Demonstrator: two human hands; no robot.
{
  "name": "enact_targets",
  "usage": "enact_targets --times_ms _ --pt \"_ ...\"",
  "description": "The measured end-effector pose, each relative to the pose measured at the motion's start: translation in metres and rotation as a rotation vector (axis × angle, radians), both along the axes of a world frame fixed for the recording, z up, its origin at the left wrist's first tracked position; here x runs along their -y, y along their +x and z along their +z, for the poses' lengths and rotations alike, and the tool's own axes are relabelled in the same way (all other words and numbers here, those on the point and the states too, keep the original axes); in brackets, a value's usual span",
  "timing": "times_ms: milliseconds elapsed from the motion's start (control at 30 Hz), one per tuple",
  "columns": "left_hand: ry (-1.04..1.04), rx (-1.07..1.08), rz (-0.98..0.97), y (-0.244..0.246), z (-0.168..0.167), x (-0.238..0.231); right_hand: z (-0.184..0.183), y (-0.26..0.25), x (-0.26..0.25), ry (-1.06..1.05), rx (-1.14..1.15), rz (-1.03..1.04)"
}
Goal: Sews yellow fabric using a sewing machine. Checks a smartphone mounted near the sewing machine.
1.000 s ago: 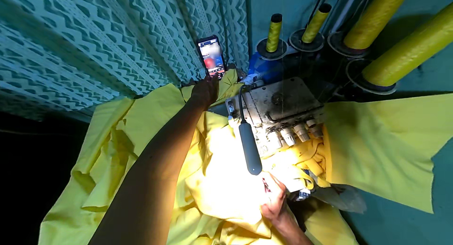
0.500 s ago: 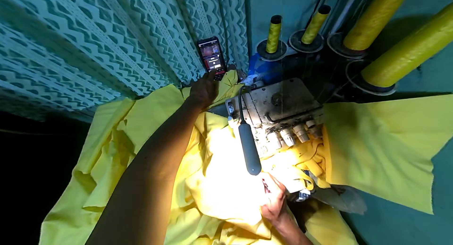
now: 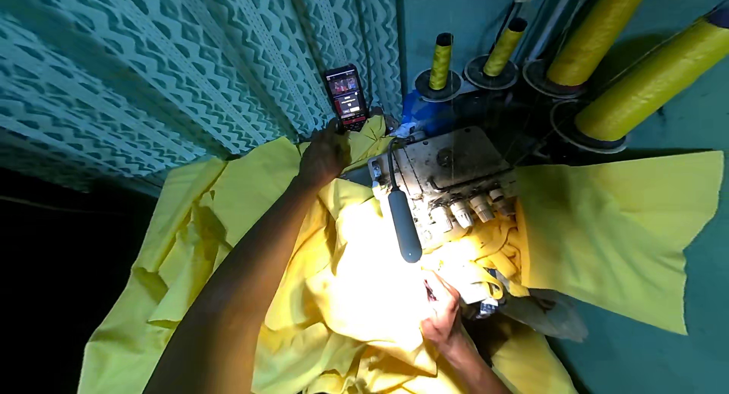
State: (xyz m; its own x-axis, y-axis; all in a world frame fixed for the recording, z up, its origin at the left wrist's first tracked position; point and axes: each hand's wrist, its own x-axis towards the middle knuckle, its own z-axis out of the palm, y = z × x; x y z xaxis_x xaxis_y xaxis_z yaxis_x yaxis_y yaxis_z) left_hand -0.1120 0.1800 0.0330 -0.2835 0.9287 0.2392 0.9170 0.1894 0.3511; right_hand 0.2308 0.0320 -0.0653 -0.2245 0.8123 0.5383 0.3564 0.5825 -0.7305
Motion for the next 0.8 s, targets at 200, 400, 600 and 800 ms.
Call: enact_targets --times_ms 200,400,600,800 --pt "0.011 0.061 0.04 -0.024 -0.008 0.087 0.003 0.0 0.001 -0.004 0.005 0.003" --pt "0.018 0.048 -0.018 -0.013 0.009 0.059 0.007 -0.001 0.003 -0.009 0.009 -0.011" --pt "-0.072 -0.052 -0.11 0.01 0.005 -0.025 0.004 -0.001 0.0 0.001 0.019 -0.026" --pt "-0.208 -0.106 -0.066 0.017 0.016 -0.057 -0.001 0.0 0.0 -0.012 0.037 -0.01"
